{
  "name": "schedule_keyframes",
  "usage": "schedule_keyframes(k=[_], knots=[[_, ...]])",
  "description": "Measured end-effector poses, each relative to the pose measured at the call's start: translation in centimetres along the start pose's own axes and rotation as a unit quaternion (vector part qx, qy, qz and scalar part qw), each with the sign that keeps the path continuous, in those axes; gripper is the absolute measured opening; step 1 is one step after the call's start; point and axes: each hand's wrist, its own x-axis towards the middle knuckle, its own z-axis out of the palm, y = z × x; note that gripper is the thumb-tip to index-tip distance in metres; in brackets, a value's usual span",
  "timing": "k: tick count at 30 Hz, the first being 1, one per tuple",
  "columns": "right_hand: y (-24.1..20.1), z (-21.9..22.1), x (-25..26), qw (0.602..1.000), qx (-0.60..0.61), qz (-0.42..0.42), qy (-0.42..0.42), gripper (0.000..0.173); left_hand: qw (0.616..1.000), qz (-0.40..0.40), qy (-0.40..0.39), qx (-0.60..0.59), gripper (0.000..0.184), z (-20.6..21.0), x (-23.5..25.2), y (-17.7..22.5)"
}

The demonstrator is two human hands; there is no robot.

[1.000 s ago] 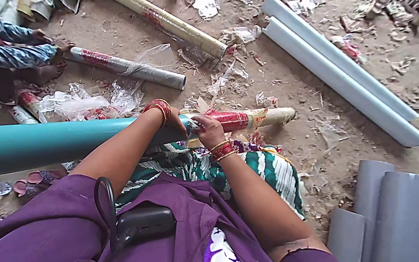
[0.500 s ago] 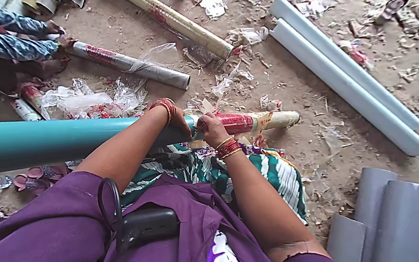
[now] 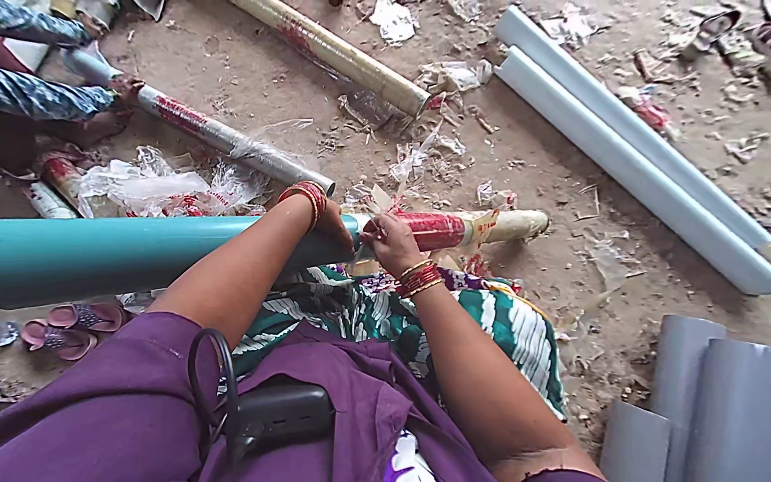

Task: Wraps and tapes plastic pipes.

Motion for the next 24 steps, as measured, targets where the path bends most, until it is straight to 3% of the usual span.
schedule_keyframes(k=[5,9,11,14,18,21,24], knots=[[-0.9,-0.9,0.9,0.99,-0.051,0.06,-0.113,0.013,1.0,-0.003,-0.016,-0.017,0.083,0.4,0.1,-0.1],[-0.3,-2.4,1.5,0.981,-0.018,0.068,-0.18,0.007,0.997,-0.015,-0.044,-0.069,0.063,-0.3,-0.4,-0.1],[0.7,-2.9,1.0,0.983,0.029,0.075,-0.165,0.004,0.994,-0.025,-0.053,-0.093,0.048,-0.5,-0.6,0.1],[2.3,-2.1,0.0,0.973,0.197,0.075,-0.091,0.009,0.995,-0.035,-0.041,-0.08,0.054,-0.8,-0.8,0.4],[3.0,-0.5,-1.1,0.877,0.455,0.155,-0.01,0.027,0.996,-0.032,-0.054,-0.062,0.065,-1.1,-0.5,0.5],[2.7,0.0,-1.0,0.833,0.525,0.175,0.0,0.024,0.998,-0.033,-0.043,-0.044,0.066,-1.1,-0.7,0.6],[1.6,-0.5,-0.6,0.84,0.496,0.219,0.001,0.015,0.998,-0.016,-0.031,-0.055,0.069,-0.5,-0.9,0.4]])
